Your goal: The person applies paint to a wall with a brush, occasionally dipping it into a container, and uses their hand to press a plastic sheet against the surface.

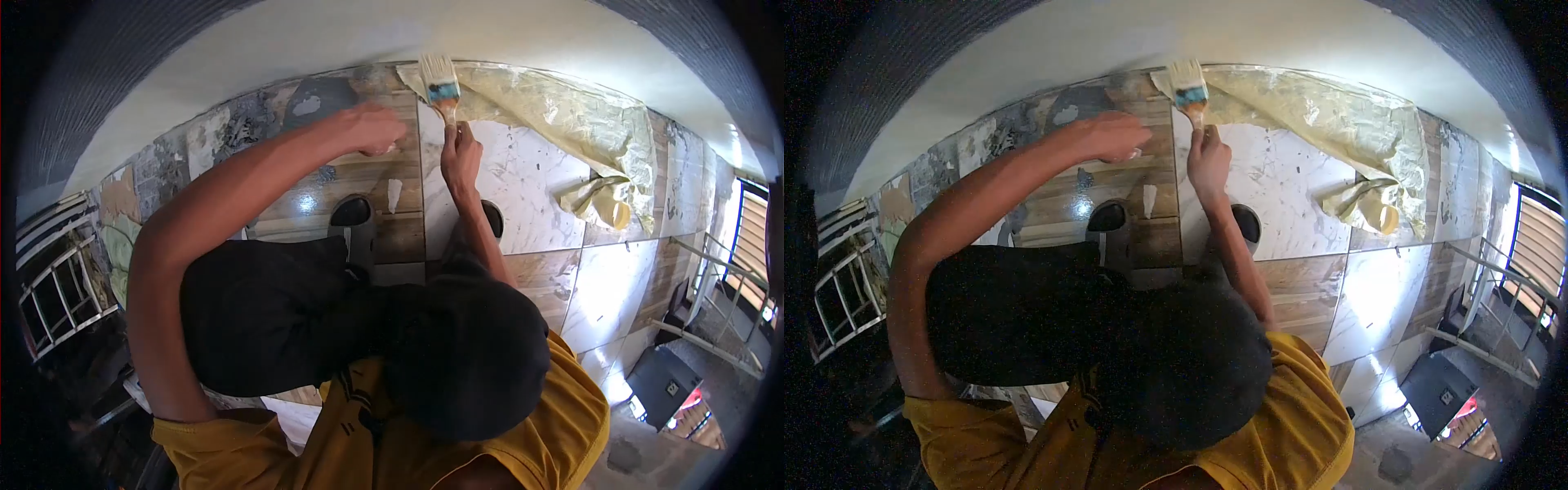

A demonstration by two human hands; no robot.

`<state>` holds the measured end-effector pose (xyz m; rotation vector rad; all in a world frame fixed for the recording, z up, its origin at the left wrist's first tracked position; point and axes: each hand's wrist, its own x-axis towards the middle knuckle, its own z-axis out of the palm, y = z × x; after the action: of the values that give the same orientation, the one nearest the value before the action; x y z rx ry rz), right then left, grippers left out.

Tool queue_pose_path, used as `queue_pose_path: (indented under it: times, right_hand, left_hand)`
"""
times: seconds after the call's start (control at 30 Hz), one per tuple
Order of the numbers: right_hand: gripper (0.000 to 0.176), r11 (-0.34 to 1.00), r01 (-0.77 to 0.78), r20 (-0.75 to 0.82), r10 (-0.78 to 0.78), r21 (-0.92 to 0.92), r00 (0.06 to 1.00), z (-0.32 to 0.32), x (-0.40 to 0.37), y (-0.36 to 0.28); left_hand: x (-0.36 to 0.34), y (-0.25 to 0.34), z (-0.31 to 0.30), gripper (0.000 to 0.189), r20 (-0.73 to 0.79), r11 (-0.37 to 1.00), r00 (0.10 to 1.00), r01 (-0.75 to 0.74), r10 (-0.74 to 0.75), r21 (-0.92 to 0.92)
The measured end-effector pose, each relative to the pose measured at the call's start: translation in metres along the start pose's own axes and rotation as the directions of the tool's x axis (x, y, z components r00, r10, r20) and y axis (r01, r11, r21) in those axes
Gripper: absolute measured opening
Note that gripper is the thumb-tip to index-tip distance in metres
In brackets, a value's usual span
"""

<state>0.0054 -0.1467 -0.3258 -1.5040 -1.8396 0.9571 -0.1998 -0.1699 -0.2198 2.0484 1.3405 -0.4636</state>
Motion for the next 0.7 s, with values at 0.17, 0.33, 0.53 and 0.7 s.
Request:
queue_pose_path:
  times: [0.17,0.33,0.53,0.7]
  right_hand:
    - [0.022,0.961,0.257,-0.142,-0.242,0.105,0.960,-0.011,0.035,-0.044]
    - [0.018,0.980,0.186,-0.118,-0.193,-0.064,0.974,0.023,0.048,0.020]
    - [0.018,0.420,-0.466,0.319,0.374,0.779,0.871,-0.051,0.007,0.060]
    - [0.033,0.416,-0.318,0.036,0.559,0.852,0.828,-0.108,0.046,0.124]
  left_hand:
    - [0.012,-0.008,0.001,0.022,0.086,0.999,0.996,-0.021,0.017,0.044]
    - [0.017,-0.007,-0.011,0.026,0.046,0.998,0.999,-0.032,0.029,0.057]
    - [0.037,-0.009,-0.004,0.027,0.093,0.994,0.995,-0.036,0.026,0.104]
    - [0.093,0.002,-0.020,0.039,-0.009,0.979,0.990,-0.135,0.138,0.150]
